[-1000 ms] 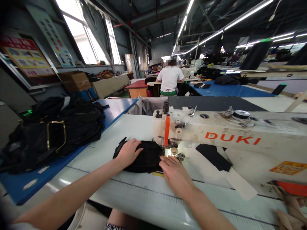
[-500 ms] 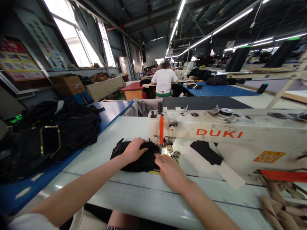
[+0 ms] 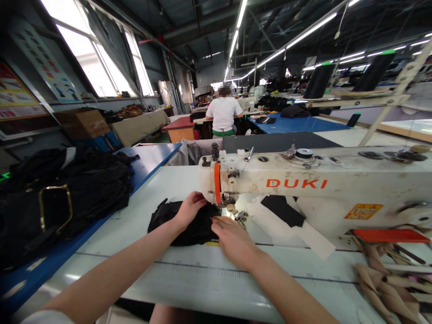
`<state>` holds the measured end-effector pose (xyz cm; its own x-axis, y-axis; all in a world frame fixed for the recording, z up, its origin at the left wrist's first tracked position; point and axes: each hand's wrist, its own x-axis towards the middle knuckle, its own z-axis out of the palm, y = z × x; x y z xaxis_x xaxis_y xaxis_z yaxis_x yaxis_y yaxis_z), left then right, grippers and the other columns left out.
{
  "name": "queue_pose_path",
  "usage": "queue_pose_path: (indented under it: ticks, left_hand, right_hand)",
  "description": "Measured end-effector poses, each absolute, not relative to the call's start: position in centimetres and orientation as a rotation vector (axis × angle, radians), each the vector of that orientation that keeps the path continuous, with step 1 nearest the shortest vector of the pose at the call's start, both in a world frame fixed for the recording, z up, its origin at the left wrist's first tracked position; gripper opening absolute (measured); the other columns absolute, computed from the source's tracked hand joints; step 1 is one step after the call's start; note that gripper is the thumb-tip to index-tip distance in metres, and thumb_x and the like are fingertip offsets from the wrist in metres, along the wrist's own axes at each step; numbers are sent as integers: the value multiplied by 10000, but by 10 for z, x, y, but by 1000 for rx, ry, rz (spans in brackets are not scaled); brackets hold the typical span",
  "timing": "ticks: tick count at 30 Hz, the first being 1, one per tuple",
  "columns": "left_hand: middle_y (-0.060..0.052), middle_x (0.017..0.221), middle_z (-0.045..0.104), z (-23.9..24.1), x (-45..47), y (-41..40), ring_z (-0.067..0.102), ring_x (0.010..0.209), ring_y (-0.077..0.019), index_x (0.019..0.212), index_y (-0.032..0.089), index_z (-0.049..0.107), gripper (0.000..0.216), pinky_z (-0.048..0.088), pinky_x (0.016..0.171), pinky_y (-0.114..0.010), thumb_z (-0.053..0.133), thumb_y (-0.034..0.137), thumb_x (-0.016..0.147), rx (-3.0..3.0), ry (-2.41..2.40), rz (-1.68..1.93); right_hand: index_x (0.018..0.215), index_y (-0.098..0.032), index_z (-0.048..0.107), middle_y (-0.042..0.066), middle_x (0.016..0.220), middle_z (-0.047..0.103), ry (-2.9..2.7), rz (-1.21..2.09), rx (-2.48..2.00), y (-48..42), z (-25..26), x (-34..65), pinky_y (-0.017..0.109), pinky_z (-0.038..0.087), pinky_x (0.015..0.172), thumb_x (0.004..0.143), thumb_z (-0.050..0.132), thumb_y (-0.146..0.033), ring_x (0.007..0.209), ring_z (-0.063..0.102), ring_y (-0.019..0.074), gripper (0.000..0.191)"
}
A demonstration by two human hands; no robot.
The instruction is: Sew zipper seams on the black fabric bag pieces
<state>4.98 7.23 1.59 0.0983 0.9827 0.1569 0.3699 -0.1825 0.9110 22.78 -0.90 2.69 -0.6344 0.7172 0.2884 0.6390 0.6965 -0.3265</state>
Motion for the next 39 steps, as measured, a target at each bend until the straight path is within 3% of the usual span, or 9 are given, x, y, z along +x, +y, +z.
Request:
queue_pose_path:
  ticks: [4, 10, 20, 27, 35, 39]
  left_hand:
    - [-33, 879, 656, 13, 58, 61, 628, 829, -165, 902, 167, 528, 271, 508, 787, -310, 650, 88, 674, 1895, 1439, 999]
    - [-37, 817, 636, 12, 58, 67, 590, 824, -199, 797, 163, 614, 96, 485, 786, -346, 611, 110, 717, 2194, 1566, 906]
    - [-31, 820, 610, 7, 37, 63, 566, 851, -175, 771, 184, 674, 229, 485, 816, -299, 548, -2, 724, 2414, 1362, 919]
    - [-73, 852, 599, 11, 33, 67, 534, 840, -195, 817, 179, 693, 241, 486, 792, -329, 471, 91, 853, 2856, 1072, 756]
    - [-73, 1138, 632, 20, 29, 65, 539, 1117, -194, 1005, 187, 653, 231, 421, 990, -343, 449, 144, 907, 3033, 694, 456]
    - [-78, 1090, 652, 29, 29, 68, 575, 1073, -184, 1037, 182, 628, 223, 441, 959, -331, 443, 151, 915, 3085, 596, 306]
  right_hand:
    - [1024, -157, 588, 99, 1197, 592, -2503, 262, -1079, -9, 25, 228, 384, 360, 1035, 771, 422, 5, 1174, 475, 192, 343]
    - [1051, -140, 585, 115, 1221, 580, -2503, 258, -1095, -9, 21, 227, 371, 336, 1054, 753, 422, 10, 1200, 456, 191, 371]
    - [1067, -144, 584, 118, 1265, 568, -2524, 194, -1107, -10, 20, 226, 404, 313, 1061, 761, 402, 11, 1236, 439, 194, 388]
    - [1009, -138, 583, 82, 1021, 653, -2544, 89, -1191, -15, 20, 221, 345, 365, 990, 757, 418, 33, 1006, 557, 196, 346]
    - [1038, -132, 576, 108, 1084, 634, -2518, 92, -1209, -17, 18, 219, 355, 381, 978, 773, 428, 30, 1048, 545, 208, 344]
    - [1070, -124, 580, 129, 1160, 615, -2498, 115, -1258, -22, 16, 219, 375, 387, 984, 782, 435, 18, 1089, 535, 221, 352]
